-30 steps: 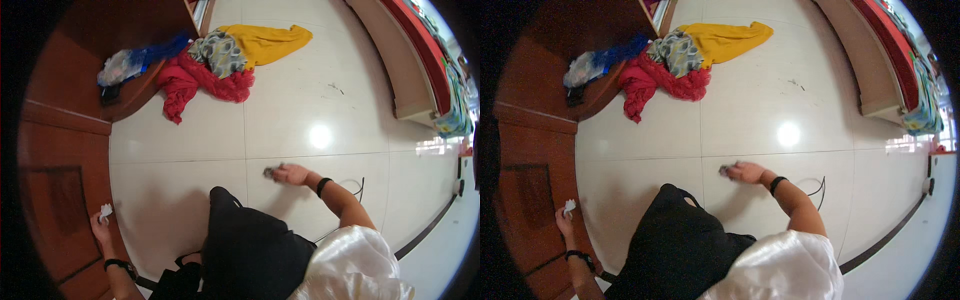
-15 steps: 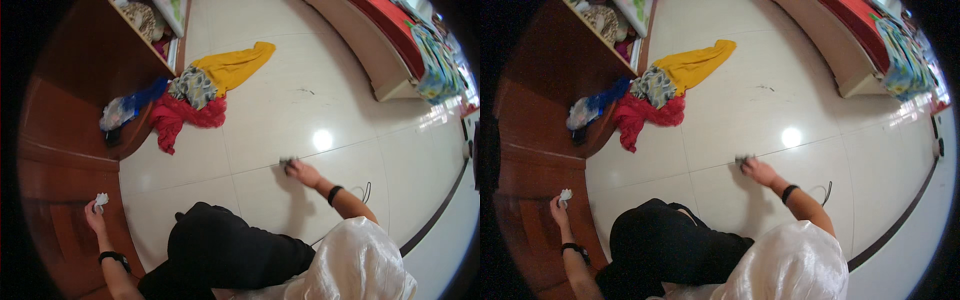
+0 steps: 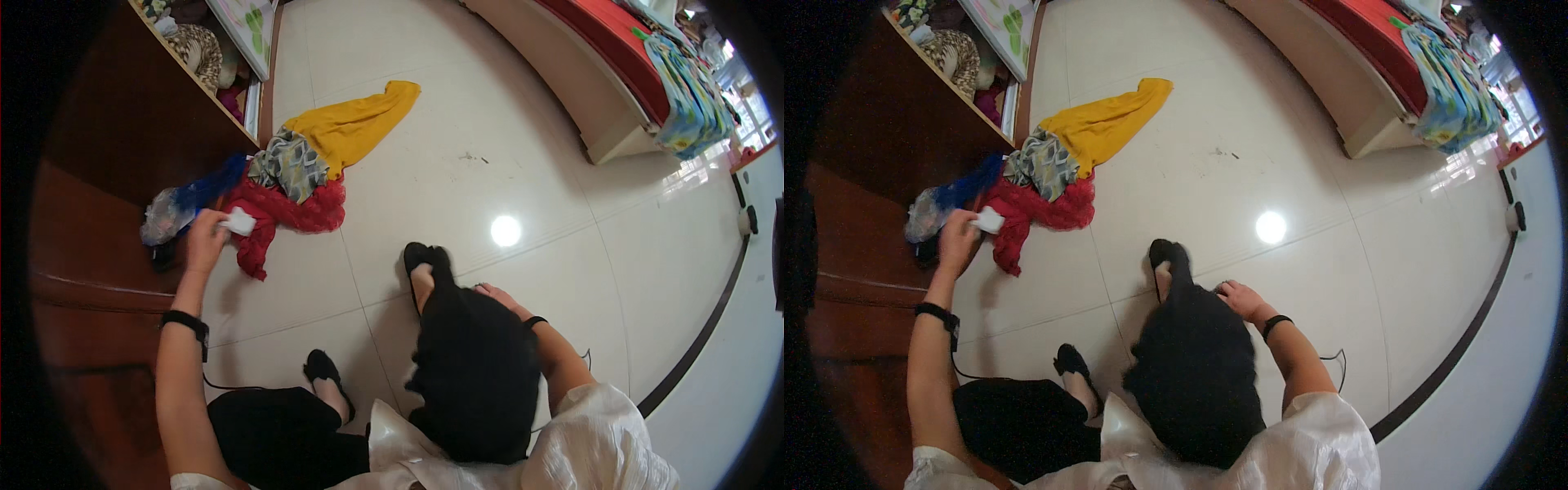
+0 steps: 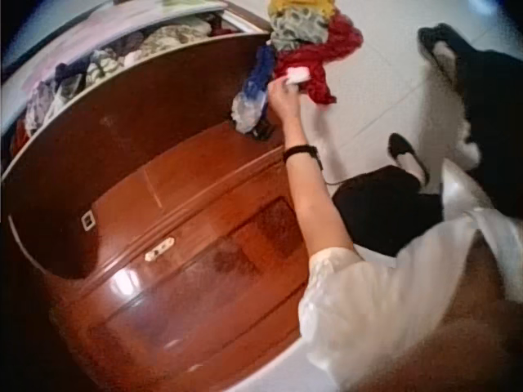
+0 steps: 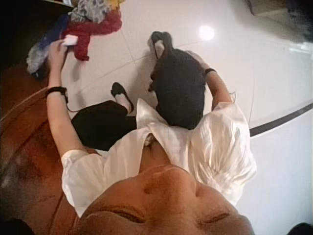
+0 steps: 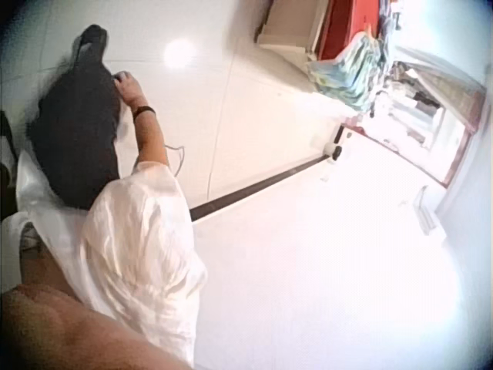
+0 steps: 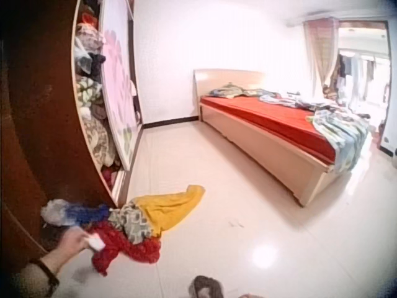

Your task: The person wipes the floor by hand using a cloth, picks up scattered clothes, and continues wiping the tiles around a piece of furniture.

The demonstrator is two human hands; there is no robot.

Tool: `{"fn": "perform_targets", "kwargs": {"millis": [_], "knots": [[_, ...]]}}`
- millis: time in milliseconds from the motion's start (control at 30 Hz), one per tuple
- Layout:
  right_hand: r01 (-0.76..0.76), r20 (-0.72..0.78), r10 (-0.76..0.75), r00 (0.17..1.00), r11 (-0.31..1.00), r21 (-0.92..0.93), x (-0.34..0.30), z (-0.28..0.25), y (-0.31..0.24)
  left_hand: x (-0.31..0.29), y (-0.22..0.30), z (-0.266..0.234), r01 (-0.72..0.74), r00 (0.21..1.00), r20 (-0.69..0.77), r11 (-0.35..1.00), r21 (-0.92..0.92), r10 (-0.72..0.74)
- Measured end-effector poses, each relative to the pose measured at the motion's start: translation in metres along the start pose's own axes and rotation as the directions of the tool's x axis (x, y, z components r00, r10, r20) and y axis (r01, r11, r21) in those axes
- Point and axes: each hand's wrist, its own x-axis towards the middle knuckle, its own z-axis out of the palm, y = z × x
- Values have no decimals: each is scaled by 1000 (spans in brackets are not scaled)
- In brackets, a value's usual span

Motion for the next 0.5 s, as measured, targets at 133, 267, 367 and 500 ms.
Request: {"fn": "perform_targets", "kwargs": {"millis": [133,267,367,500], "knots": [[271,100,-252,963,910,-315,31,-4,49,25,3,110,-125,948,276,982,-138,160],[115,1,-120,993,951,-285,46,-12,63,34,15,178,-111,860,470,971,-210,200],[27,-147,-65,987,969,-247,40,-7,66,44,18,209,-163,780,538,934,-318,319],[-12,-182,-34,983,969,-247,52,0,59,48,-16,229,-239,695,626,935,-262,353]]}}
